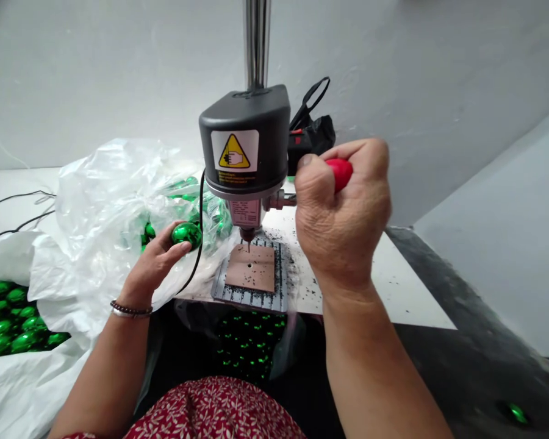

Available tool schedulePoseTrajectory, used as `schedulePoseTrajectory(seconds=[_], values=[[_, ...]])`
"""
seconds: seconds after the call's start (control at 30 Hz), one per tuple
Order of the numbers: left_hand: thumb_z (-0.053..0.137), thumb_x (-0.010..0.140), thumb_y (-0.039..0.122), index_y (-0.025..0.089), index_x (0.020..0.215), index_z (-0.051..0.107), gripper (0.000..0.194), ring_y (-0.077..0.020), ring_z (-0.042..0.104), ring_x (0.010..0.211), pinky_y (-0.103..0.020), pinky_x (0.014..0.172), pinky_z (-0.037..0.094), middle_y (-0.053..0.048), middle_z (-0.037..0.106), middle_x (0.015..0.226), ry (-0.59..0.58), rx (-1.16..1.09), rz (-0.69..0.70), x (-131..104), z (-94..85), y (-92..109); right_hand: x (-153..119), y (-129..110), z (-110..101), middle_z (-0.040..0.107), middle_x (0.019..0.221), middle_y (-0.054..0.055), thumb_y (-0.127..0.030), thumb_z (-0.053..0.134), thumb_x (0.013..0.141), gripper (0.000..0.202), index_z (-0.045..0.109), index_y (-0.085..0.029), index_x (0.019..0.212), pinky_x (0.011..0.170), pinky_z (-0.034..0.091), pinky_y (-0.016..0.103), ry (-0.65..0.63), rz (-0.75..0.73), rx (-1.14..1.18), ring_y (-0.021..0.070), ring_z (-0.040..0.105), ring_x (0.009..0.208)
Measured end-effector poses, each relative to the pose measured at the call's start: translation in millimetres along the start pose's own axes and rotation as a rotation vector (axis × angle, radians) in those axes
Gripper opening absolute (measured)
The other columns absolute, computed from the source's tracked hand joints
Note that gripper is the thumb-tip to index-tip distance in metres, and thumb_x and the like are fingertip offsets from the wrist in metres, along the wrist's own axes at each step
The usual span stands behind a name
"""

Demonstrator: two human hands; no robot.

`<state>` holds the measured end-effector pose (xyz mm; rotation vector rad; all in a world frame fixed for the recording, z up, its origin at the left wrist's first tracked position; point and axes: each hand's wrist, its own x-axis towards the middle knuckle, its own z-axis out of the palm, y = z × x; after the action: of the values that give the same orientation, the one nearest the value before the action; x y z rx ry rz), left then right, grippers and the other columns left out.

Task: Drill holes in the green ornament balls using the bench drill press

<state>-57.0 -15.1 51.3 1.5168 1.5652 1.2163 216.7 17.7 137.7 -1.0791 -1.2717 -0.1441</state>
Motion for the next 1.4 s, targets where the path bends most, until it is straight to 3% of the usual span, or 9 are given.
schedulePoseTrajectory(seconds=[0.1,0.23,0.37,0.5,0.6,1.07,1.2,1.4], values=[[0.076,0.081,0.052,0.019,0.144,0.057,0.074,-0.0158,0.068,0.078,-0.027,0.071,0.055,-0.006,0.074,0.106,-0.195,-0.401,-0.128,-13.7,18.9,6.0,-1.8,-1.0,0.4,0.057,0.08,-0.003,-0.033,0.061,0.094,0.021,0.055,-0.014,0.087,0.069,0.045,0.02,0.006,0.009,0.022,0.0032,0.05,0.072],[0.082,0.079,0.046,0.018,0.132,0.062,0.063,-0.0126,0.068,0.068,-0.023,0.061,0.051,-0.005,0.073,0.095,-0.308,-0.726,-0.366,-18.2,56.8,1.0,-5.8,-1.4,2.4,0.053,0.08,-0.002,-0.032,0.06,0.094,0.02,0.055,-0.014,0.088,0.069,0.042,0.019,0.025,0.004,0.019,0.0037,0.046,0.073],[0.082,0.079,0.04,0.018,0.111,0.065,0.042,-0.0098,0.067,0.062,-0.018,0.054,0.048,-0.004,0.073,0.092,-0.31,-0.822,-0.563,-12.8,80.6,-6.0,-7.0,-2.5,2.9,0.048,0.079,-0.003,-0.031,0.06,0.095,0.02,0.053,-0.013,0.088,0.068,0.039,0.017,0.045,-0.021,0.024,0.0032,0.043,0.073],[0.071,0.089,0.03,0.019,0.123,0.061,0.037,-0.0088,0.066,0.058,-0.016,0.048,0.044,-0.004,0.073,0.093,-0.237,-0.739,-0.629,-6.7,91.0,-5.1,-5.4,-5.5,1.2,0.047,0.081,-0.003,-0.031,0.058,0.096,0.02,0.051,-0.015,0.088,0.065,0.04,0.014,-0.007,-0.003,0.054,0.002,0.043,0.072],[0.064,0.093,0.024,0.02,0.133,0.057,0.041,-0.0093,0.069,0.059,-0.016,0.049,0.045,-0.003,0.072,0.096,-0.203,-0.621,-0.611,-3.5,97.3,-3.3,-5.1,-6.9,0.8,0.049,0.082,-0.002,-0.032,0.058,0.095,0.02,0.05,-0.015,0.087,0.064,0.04,0.013,-0.01,0.007,0.052,0.0013,0.043,0.072],[0.074,0.084,0.03,0.021,0.124,0.061,0.043,-0.0117,0.073,0.07,-0.017,0.054,0.048,-0.005,0.071,0.111,-0.327,-0.37,-0.451,0.8,109.2,-4.4,-3.9,-13.2,-7.5,0.045,0.079,-0.005,-0.029,0.052,0.097,0.016,0.045,-0.017,0.088,0.068,0.043,0.014,-0.105,0.024,0.05,-0.0016,0.045,0.066],[0.073,0.084,0.028,0.023,0.129,0.063,0.046,-0.0138,0.071,0.066,-0.022,0.055,0.052,-0.003,0.072,0.102,-0.347,-0.188,-0.38,-0.1,112.7,-4.8,-4.1,-14.0,-7.7,0.048,0.078,-0.006,-0.026,0.051,0.096,0.013,0.047,-0.017,0.087,0.069,0.042,0.013,-0.094,0.04,0.062,-0.0019,0.046,0.068],[0.076,0.083,0.032,0.021,0.126,0.071,0.044,-0.0203,0.07,0.075,-0.029,0.069,0.058,-0.002,0.073,0.083,-0.305,-0.009,-0.14,-1.8,115.5,-16.1,-11.0,-9.3,-9.0,0.054,0.075,-0.006,-0.026,0.054,0.092,0.011,0.05,-0.017,0.087,0.063,0.041,0.013,-0.044,-0.004,0.099,-0.001,0.046,0.063]])
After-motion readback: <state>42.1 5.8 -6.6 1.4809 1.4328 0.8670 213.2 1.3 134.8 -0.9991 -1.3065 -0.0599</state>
